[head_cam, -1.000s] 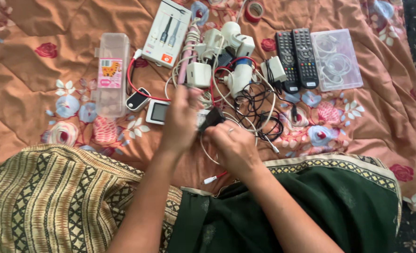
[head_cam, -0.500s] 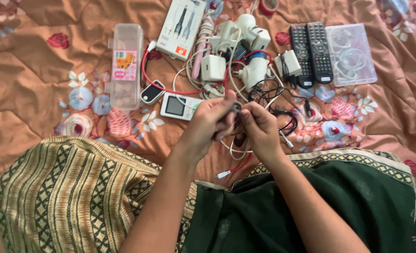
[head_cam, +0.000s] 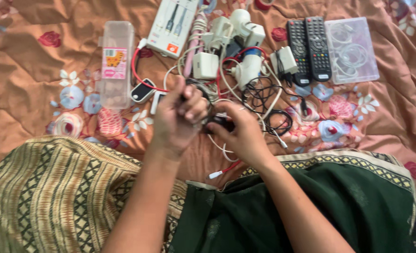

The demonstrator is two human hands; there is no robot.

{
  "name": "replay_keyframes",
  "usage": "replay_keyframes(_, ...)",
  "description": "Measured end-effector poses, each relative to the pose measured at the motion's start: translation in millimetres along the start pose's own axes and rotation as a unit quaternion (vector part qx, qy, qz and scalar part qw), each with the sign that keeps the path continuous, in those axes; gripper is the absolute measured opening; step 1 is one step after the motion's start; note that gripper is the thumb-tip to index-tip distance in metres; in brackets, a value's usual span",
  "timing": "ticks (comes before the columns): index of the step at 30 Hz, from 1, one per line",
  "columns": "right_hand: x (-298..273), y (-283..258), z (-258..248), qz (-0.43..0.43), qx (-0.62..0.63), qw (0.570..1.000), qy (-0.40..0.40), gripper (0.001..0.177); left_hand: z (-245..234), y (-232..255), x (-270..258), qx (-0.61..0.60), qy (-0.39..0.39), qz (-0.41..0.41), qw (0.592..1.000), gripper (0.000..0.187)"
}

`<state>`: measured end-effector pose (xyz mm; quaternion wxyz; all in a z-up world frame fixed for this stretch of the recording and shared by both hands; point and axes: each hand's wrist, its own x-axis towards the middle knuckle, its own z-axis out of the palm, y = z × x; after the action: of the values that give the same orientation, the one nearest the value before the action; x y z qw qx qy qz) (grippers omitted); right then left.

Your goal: The person sorts various electronic components including cables, chargers, and remotes, placing some into a clear plastic container and untangling wires.

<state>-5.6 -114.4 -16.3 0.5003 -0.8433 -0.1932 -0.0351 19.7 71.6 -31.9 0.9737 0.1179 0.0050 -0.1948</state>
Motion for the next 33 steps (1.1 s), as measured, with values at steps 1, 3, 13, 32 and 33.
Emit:
replay_keyframes(1, 0, -2, -2, 0.03, 0.037, 0.998, -0.034, 0.038, -1, 4, -1, -0.009, -0.011, 0.008, 1.0, 0.037)
replay_keyframes(3, -1, -5, -5, 0.089, 0.112, 0.984, -0.105, 0.036, -1, 5, -1, -0.039, -0.001, 0.042, 0.998, 0.034)
replay_keyframes(13, -2, -8, -2, 0.103, 0.109, 0.986, -0.069, 0.046, -10, 5, 4, 0.09, 0.071, 0.176, 0.978, 0.02)
replay_keyframes(32, -16, 3, 8, 0.017, 0.051, 0.992, 0.116, 0.032, -3, -43, 16, 0.688, 0.159, 0.169, 0.688, 0.028)
replay_keyframes(33, -16, 1, 8, -0.02, 0.008, 0.993, 0.116, 0.033, -4, -43, 15, 0.685, 0.165, 0.16, 0.692, 0.03)
